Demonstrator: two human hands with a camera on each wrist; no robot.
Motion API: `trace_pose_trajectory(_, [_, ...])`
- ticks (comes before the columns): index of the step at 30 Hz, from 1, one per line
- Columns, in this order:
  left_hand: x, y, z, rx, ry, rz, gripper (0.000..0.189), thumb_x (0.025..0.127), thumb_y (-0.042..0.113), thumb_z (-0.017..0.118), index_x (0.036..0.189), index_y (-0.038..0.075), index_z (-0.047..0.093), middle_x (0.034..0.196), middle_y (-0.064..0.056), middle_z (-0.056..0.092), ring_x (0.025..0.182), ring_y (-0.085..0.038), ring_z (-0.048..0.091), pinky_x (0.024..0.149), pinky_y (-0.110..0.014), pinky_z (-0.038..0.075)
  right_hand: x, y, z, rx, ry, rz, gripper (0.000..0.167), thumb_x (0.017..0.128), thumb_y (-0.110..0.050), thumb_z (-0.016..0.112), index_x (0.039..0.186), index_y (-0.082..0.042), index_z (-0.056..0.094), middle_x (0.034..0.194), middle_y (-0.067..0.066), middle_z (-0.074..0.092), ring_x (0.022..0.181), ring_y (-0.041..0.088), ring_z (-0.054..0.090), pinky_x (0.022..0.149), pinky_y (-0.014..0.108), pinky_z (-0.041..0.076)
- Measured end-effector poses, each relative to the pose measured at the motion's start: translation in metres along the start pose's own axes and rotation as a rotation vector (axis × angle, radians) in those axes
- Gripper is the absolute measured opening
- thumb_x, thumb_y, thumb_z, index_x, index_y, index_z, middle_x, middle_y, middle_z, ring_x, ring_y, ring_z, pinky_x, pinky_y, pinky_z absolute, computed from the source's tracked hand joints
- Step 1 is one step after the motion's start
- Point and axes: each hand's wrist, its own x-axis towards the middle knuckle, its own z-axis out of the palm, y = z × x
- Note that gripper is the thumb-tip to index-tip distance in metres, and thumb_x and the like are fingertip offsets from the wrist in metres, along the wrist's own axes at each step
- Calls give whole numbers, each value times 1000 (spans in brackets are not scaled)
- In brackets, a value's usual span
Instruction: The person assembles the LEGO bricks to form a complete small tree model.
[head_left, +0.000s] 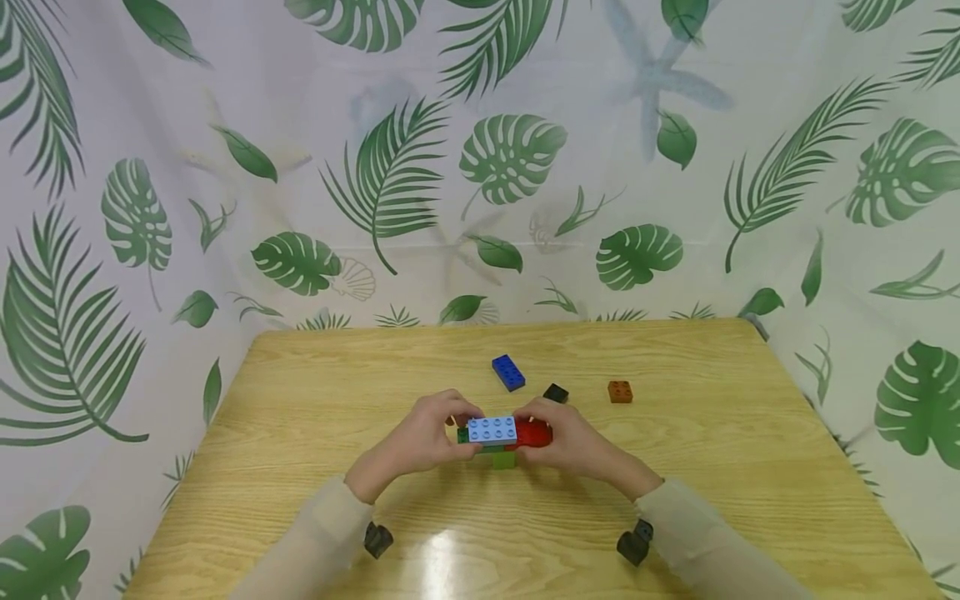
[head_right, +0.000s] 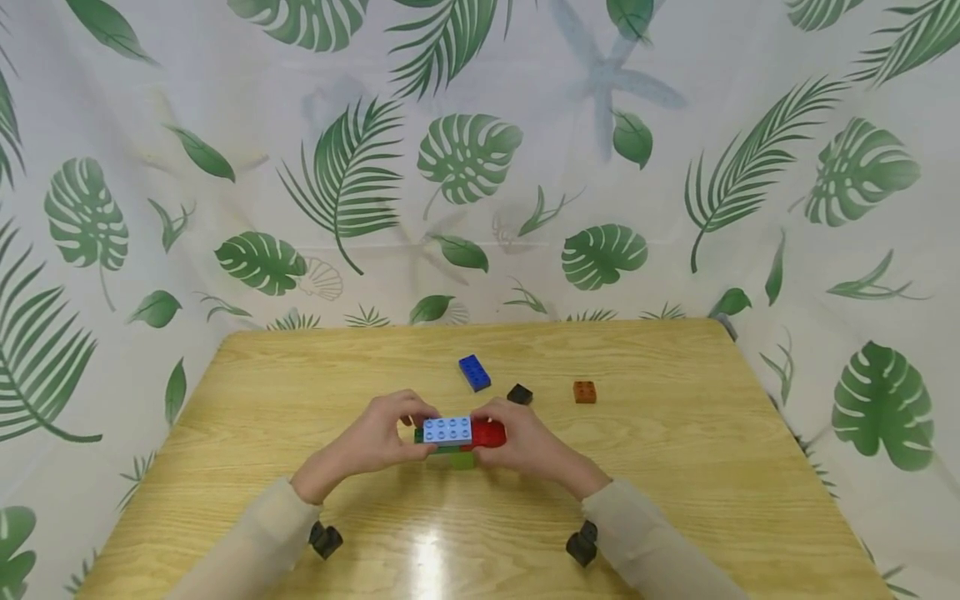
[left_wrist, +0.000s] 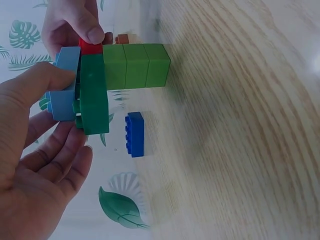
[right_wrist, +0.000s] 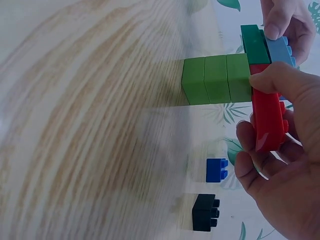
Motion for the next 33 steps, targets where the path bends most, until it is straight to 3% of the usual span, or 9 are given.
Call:
trace_pose_trajectory(5, [0, 2, -1, 15, -2, 4, 33, 88, 16, 85, 118, 7, 77, 105, -3, 69, 91, -13, 61, 87, -46, 59, 0, -6, 0, 16, -2, -2, 54, 93, -27, 83, 140, -9, 64, 128, 8, 69, 106, 20, 63, 84, 28, 57])
trace_pose_trajectory(9, [-1, 3, -1, 18, 1, 8, 32, 87, 15, 84, 117, 7, 77, 105, -3, 70, 92, -14, 61, 86, -45, 59, 1, -9, 3, 63, 23, -32, 48, 98, -38, 76, 139, -14, 67, 128, 5, 70, 104, 21, 64, 84, 31, 56])
trace_pose_trajectory(15, [0, 1, 0, 18, -15, -5, 27, 90, 22, 84, 113, 11, 76, 107, -1, 72, 98, -17, 66, 83, -33, 56, 2, -9, 4, 88, 52, -39, 40, 100, -35, 74, 135, -16, 71, 121, 3, 73, 98, 18, 64, 80, 27, 53])
trace_pose_trajectory(22, [1, -3, 2, -114, -80, -78, 26, 95, 23, 81, 117, 13, 71, 110, 0, 75, 98, -12, 71, 88, -29, 59, 2, -6, 3, 72, 51, -52, 42, 100, -32, 74, 136, -11, 72, 118, 7, 72, 95, 14, 61, 79, 26, 51])
trace_pose_trajectory(33, [-1, -6, 5, -177, -67, -102, 23, 94, 22, 82, 113, 14, 72, 108, 1, 75, 91, -9, 66, 83, -26, 55, 4, -7, 5, 37, 33, -48, 47, 101, -31, 73, 139, -4, 69, 119, 9, 70, 100, 16, 61, 83, 26, 51])
